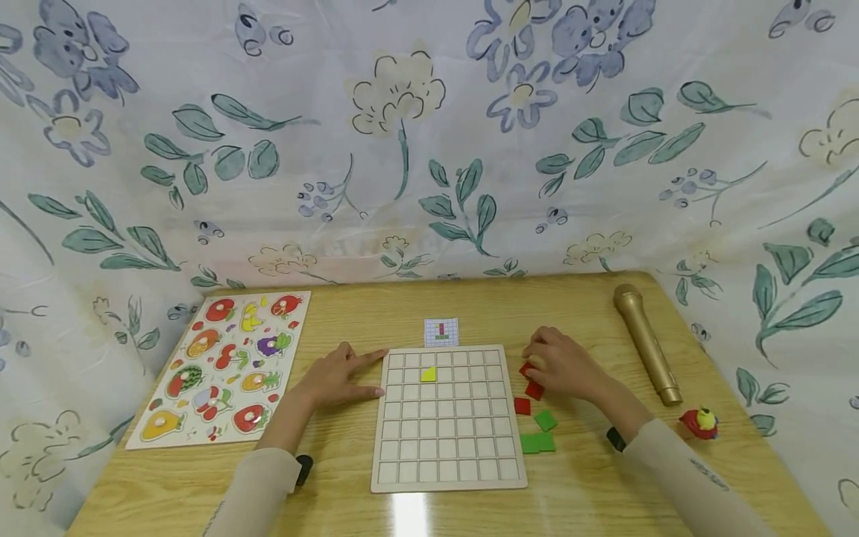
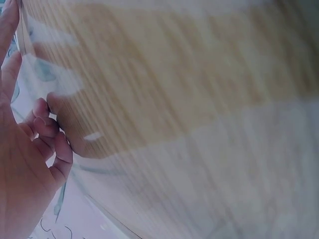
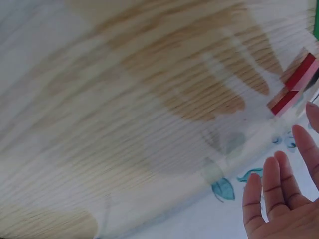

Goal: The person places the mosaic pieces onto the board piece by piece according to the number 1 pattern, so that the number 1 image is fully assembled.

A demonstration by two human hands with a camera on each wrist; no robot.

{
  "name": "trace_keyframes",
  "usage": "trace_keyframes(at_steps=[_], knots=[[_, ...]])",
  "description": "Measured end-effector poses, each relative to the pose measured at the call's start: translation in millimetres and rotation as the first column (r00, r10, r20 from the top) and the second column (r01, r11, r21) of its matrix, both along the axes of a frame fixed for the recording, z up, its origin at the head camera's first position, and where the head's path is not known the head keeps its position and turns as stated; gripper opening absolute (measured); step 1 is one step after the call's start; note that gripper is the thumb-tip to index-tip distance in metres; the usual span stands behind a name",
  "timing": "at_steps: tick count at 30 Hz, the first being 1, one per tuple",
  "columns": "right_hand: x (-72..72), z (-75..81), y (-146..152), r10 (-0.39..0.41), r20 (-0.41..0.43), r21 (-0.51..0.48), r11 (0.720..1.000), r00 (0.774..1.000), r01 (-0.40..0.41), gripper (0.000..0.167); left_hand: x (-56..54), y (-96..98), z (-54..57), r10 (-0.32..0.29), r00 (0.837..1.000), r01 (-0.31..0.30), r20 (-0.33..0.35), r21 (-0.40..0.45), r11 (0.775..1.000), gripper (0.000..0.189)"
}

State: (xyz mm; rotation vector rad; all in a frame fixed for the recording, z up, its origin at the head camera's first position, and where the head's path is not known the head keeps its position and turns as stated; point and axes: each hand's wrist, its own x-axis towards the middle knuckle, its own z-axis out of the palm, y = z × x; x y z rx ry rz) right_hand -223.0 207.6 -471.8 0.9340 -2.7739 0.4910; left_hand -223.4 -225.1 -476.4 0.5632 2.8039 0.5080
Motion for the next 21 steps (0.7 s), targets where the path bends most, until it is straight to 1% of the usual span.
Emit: trace_keyframes(at_steps=[4, 8, 15, 21], knots=[[0.5, -0.1, 3.8, -0.006, 0.026, 0.022, 1.0, 1.0, 0.005, 0.019, -0.1, -1.0, 1.3, -0.004, 1.0, 0.004, -0.006, -0.006, 1.0, 0.075], [-0.2, -1.2, 6.2, -0.006, 0.05, 0.042, 0.999, 0.999, 0.004, 0.022, -0.4, -1.4, 0.5, 0.0, 1.0, 0.0, -0.008, -0.008, 1.0, 0.076], [-0.3, -4.5, 8.8, -0.001, 0.057, 0.064, 0.998, 0.998, -0.003, 0.026, 0.6, -0.6, -4.0, 0.014, 1.0, -0.014, 0.015, -0.005, 1.0, 0.077], [-1.3, -2.7, 10.1, 0.002, 0.066, 0.08, 0.997, 0.998, -0.007, 0.026, -0.7, -1.2, -5.4, 0.018, 1.0, -0.018, 0.001, -0.004, 1.0, 0.078]])
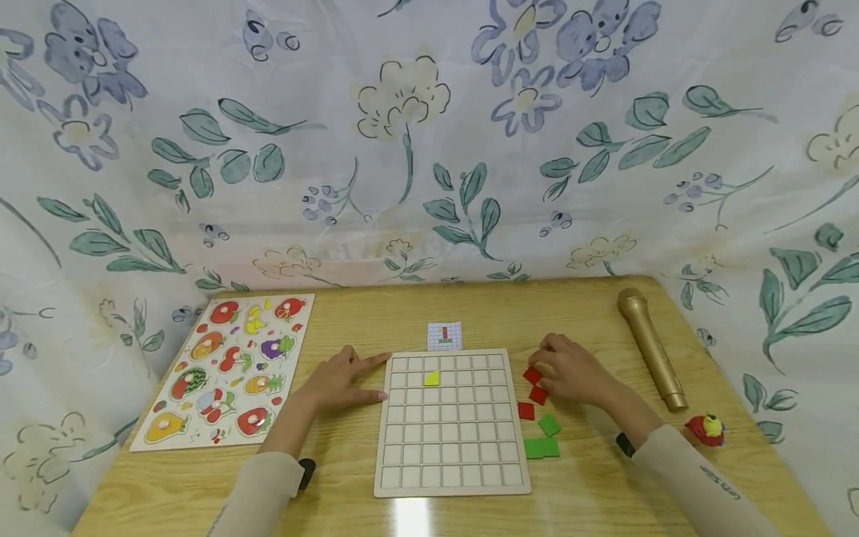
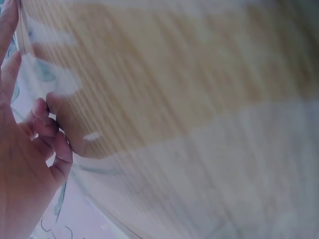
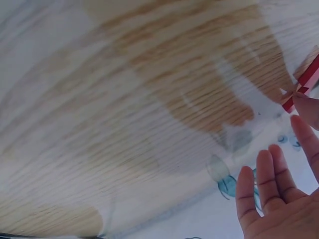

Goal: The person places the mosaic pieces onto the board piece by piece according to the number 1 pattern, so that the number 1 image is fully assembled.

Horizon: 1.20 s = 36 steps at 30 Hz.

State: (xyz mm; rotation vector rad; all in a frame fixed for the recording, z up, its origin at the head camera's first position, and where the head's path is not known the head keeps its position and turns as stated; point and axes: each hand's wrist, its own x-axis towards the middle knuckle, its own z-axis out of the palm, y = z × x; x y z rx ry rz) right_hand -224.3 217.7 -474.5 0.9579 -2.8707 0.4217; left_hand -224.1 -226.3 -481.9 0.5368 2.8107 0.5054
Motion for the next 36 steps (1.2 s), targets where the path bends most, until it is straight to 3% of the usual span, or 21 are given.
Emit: trace_keyframes(at_steps=[16, 26, 36], knots=[[0.8, -0.5, 2.7, -0.001, 0.046, 0.017, 1.0, 0.999, 0.0, 0.026, 2.2, 1.6, 1.7, -0.022, 1.0, 0.022, -0.003, -0.012, 1.0, 0.077], [-1.1, 1.5, 2.1, 0.017, -0.015, 0.003, 1.0, 1.0, -0.017, 0.017, 0.5, 2.1, 2.4, -0.013, 1.0, 0.013, -0.001, -0.017, 1.0, 0.077], [-2.3, 2.4, 2.1, 0.018, 0.006, -0.009, 1.0, 1.0, -0.018, 0.015, 0.2, 1.2, 2.3, -0.014, 1.0, 0.014, 0.004, -0.015, 1.0, 0.078]])
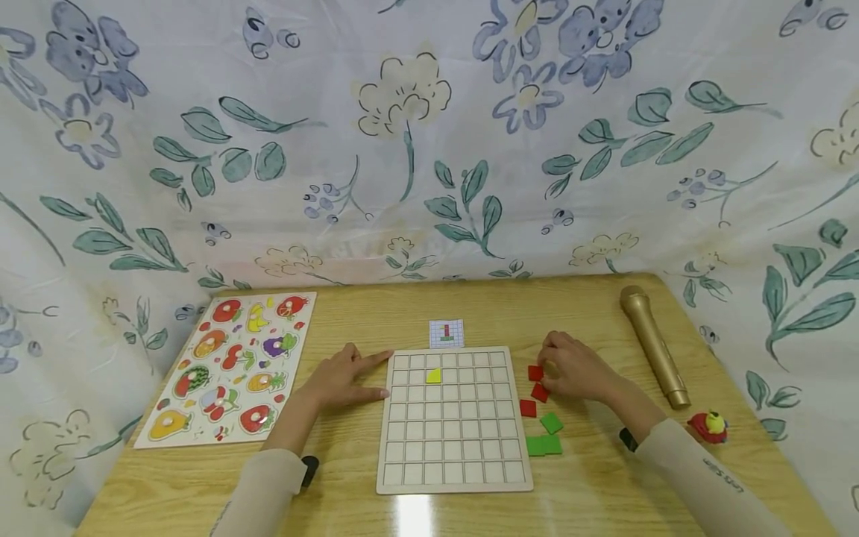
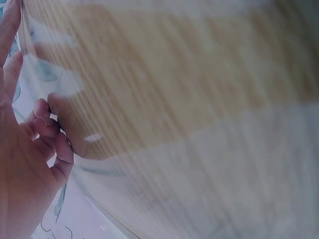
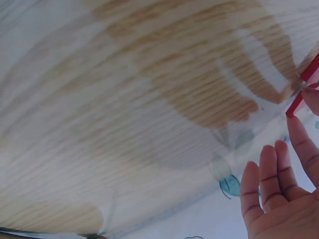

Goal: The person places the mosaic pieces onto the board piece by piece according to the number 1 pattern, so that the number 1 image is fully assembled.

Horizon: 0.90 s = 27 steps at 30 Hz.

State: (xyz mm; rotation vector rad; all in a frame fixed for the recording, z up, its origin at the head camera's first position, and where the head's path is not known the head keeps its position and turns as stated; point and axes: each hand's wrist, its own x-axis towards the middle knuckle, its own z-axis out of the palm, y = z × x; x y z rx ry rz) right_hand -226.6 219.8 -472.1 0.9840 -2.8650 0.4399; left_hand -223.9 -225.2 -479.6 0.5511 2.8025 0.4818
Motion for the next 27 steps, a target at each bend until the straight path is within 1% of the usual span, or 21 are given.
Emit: trace_keyframes(at_steps=[9, 15, 19, 22, 27], knots=[[-2.7, 4.9, -4.8, 0.008, -0.029, -0.034, 0.999, 1.0, -0.009, 0.015, -1.0, -1.0, -1.0, -0.006, 1.0, 0.006, -0.007, 0.006, 1.0, 0.078], [-1.7, 10.1, -15.2, 0.02, -0.016, -0.048, 0.999, 1.0, -0.021, 0.014, -1.6, -1.5, -3.5, -0.008, 1.0, 0.008, -0.019, -0.003, 1.0, 0.078], [-2.3, 13.4, -23.5, 0.044, -0.014, -0.058, 0.997, 0.999, -0.044, 0.014, -1.5, -1.1, -2.2, -0.016, 0.999, 0.016, -0.046, 0.003, 1.0, 0.078], [-3.4, 15.3, -30.2, 0.071, -0.027, -0.067, 0.995, 0.997, -0.073, 0.014, -1.1, -0.3, -1.5, -0.027, 0.998, 0.028, -0.063, 0.008, 1.0, 0.077], [-6.0, 16.9, -42.4, 0.101, -0.016, -0.065, 0.993, 0.995, -0.101, 0.015, -1.3, 0.6, -2.1, -0.021, 0.999, 0.021, -0.049, 0.003, 1.0, 0.077]])
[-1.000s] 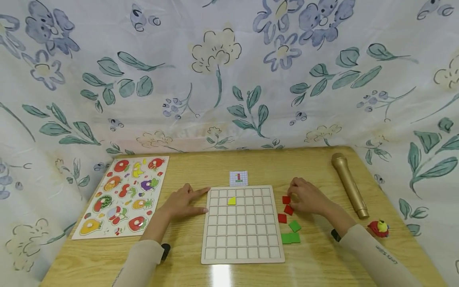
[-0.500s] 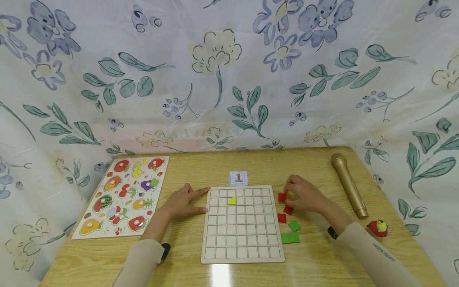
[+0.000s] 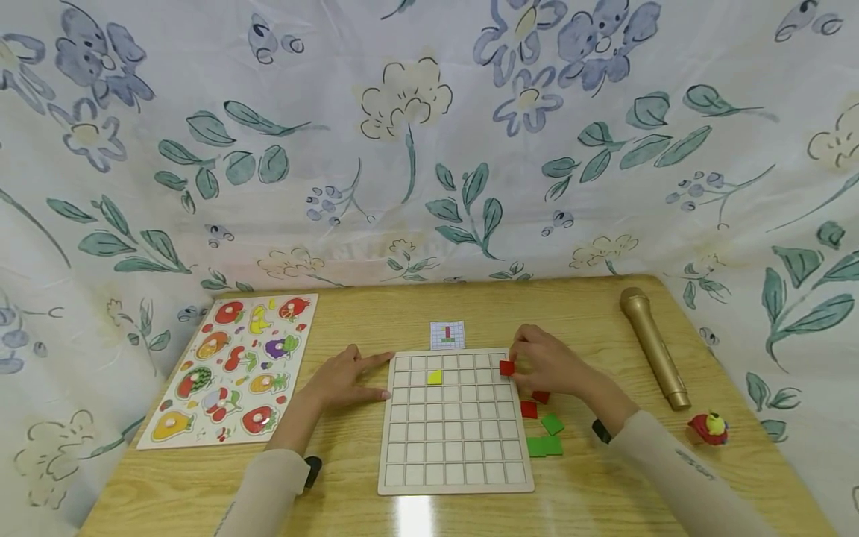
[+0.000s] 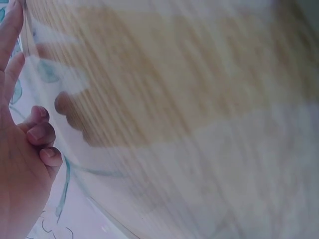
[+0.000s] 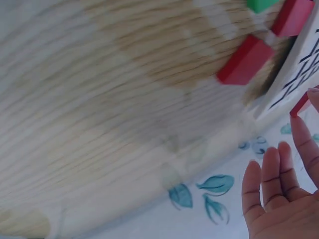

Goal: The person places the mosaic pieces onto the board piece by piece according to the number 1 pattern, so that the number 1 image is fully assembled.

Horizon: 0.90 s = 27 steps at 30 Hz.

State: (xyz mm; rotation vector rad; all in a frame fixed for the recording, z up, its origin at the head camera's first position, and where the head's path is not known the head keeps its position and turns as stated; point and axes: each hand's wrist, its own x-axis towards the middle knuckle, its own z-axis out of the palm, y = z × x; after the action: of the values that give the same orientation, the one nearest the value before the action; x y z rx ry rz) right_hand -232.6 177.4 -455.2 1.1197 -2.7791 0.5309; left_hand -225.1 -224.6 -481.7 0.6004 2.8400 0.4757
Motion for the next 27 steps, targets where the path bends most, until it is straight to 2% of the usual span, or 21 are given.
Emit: trace_keyframes(at_steps=[9, 14, 17, 21, 27], knots=[[-4.2, 4.0, -28.1, -0.002, 0.072, 0.011, 1.0, 0.997, 0.001, 0.018, -0.7, -1.5, -2.1, 0.006, 1.0, -0.006, 0.014, 0.007, 1.0, 0.077], [-4.5, 4.0, -41.7, 0.001, 0.127, 0.018, 1.0, 0.992, -0.003, 0.02, -1.2, -0.2, -3.6, 0.022, 0.998, -0.024, 0.057, 0.038, 0.999, 0.077], [-4.3, 2.8, -48.7, 0.007, 0.133, 0.022, 1.0, 0.991, -0.01, 0.02, -1.2, 0.8, -3.8, 0.032, 0.997, -0.036, 0.077, 0.057, 0.998, 0.077], [-4.4, 1.4, -56.4, 0.019, 0.104, 0.042, 0.999, 0.994, -0.024, 0.02, -1.2, 1.8, -2.3, 0.037, 0.996, -0.043, 0.076, 0.075, 0.996, 0.077], [-4.9, -0.5, -63.2, 0.026, 0.114, 0.041, 0.999, 0.993, -0.031, 0.021, -1.7, 2.2, -0.9, 0.042, 0.996, -0.05, 0.08, 0.102, 0.993, 0.077]])
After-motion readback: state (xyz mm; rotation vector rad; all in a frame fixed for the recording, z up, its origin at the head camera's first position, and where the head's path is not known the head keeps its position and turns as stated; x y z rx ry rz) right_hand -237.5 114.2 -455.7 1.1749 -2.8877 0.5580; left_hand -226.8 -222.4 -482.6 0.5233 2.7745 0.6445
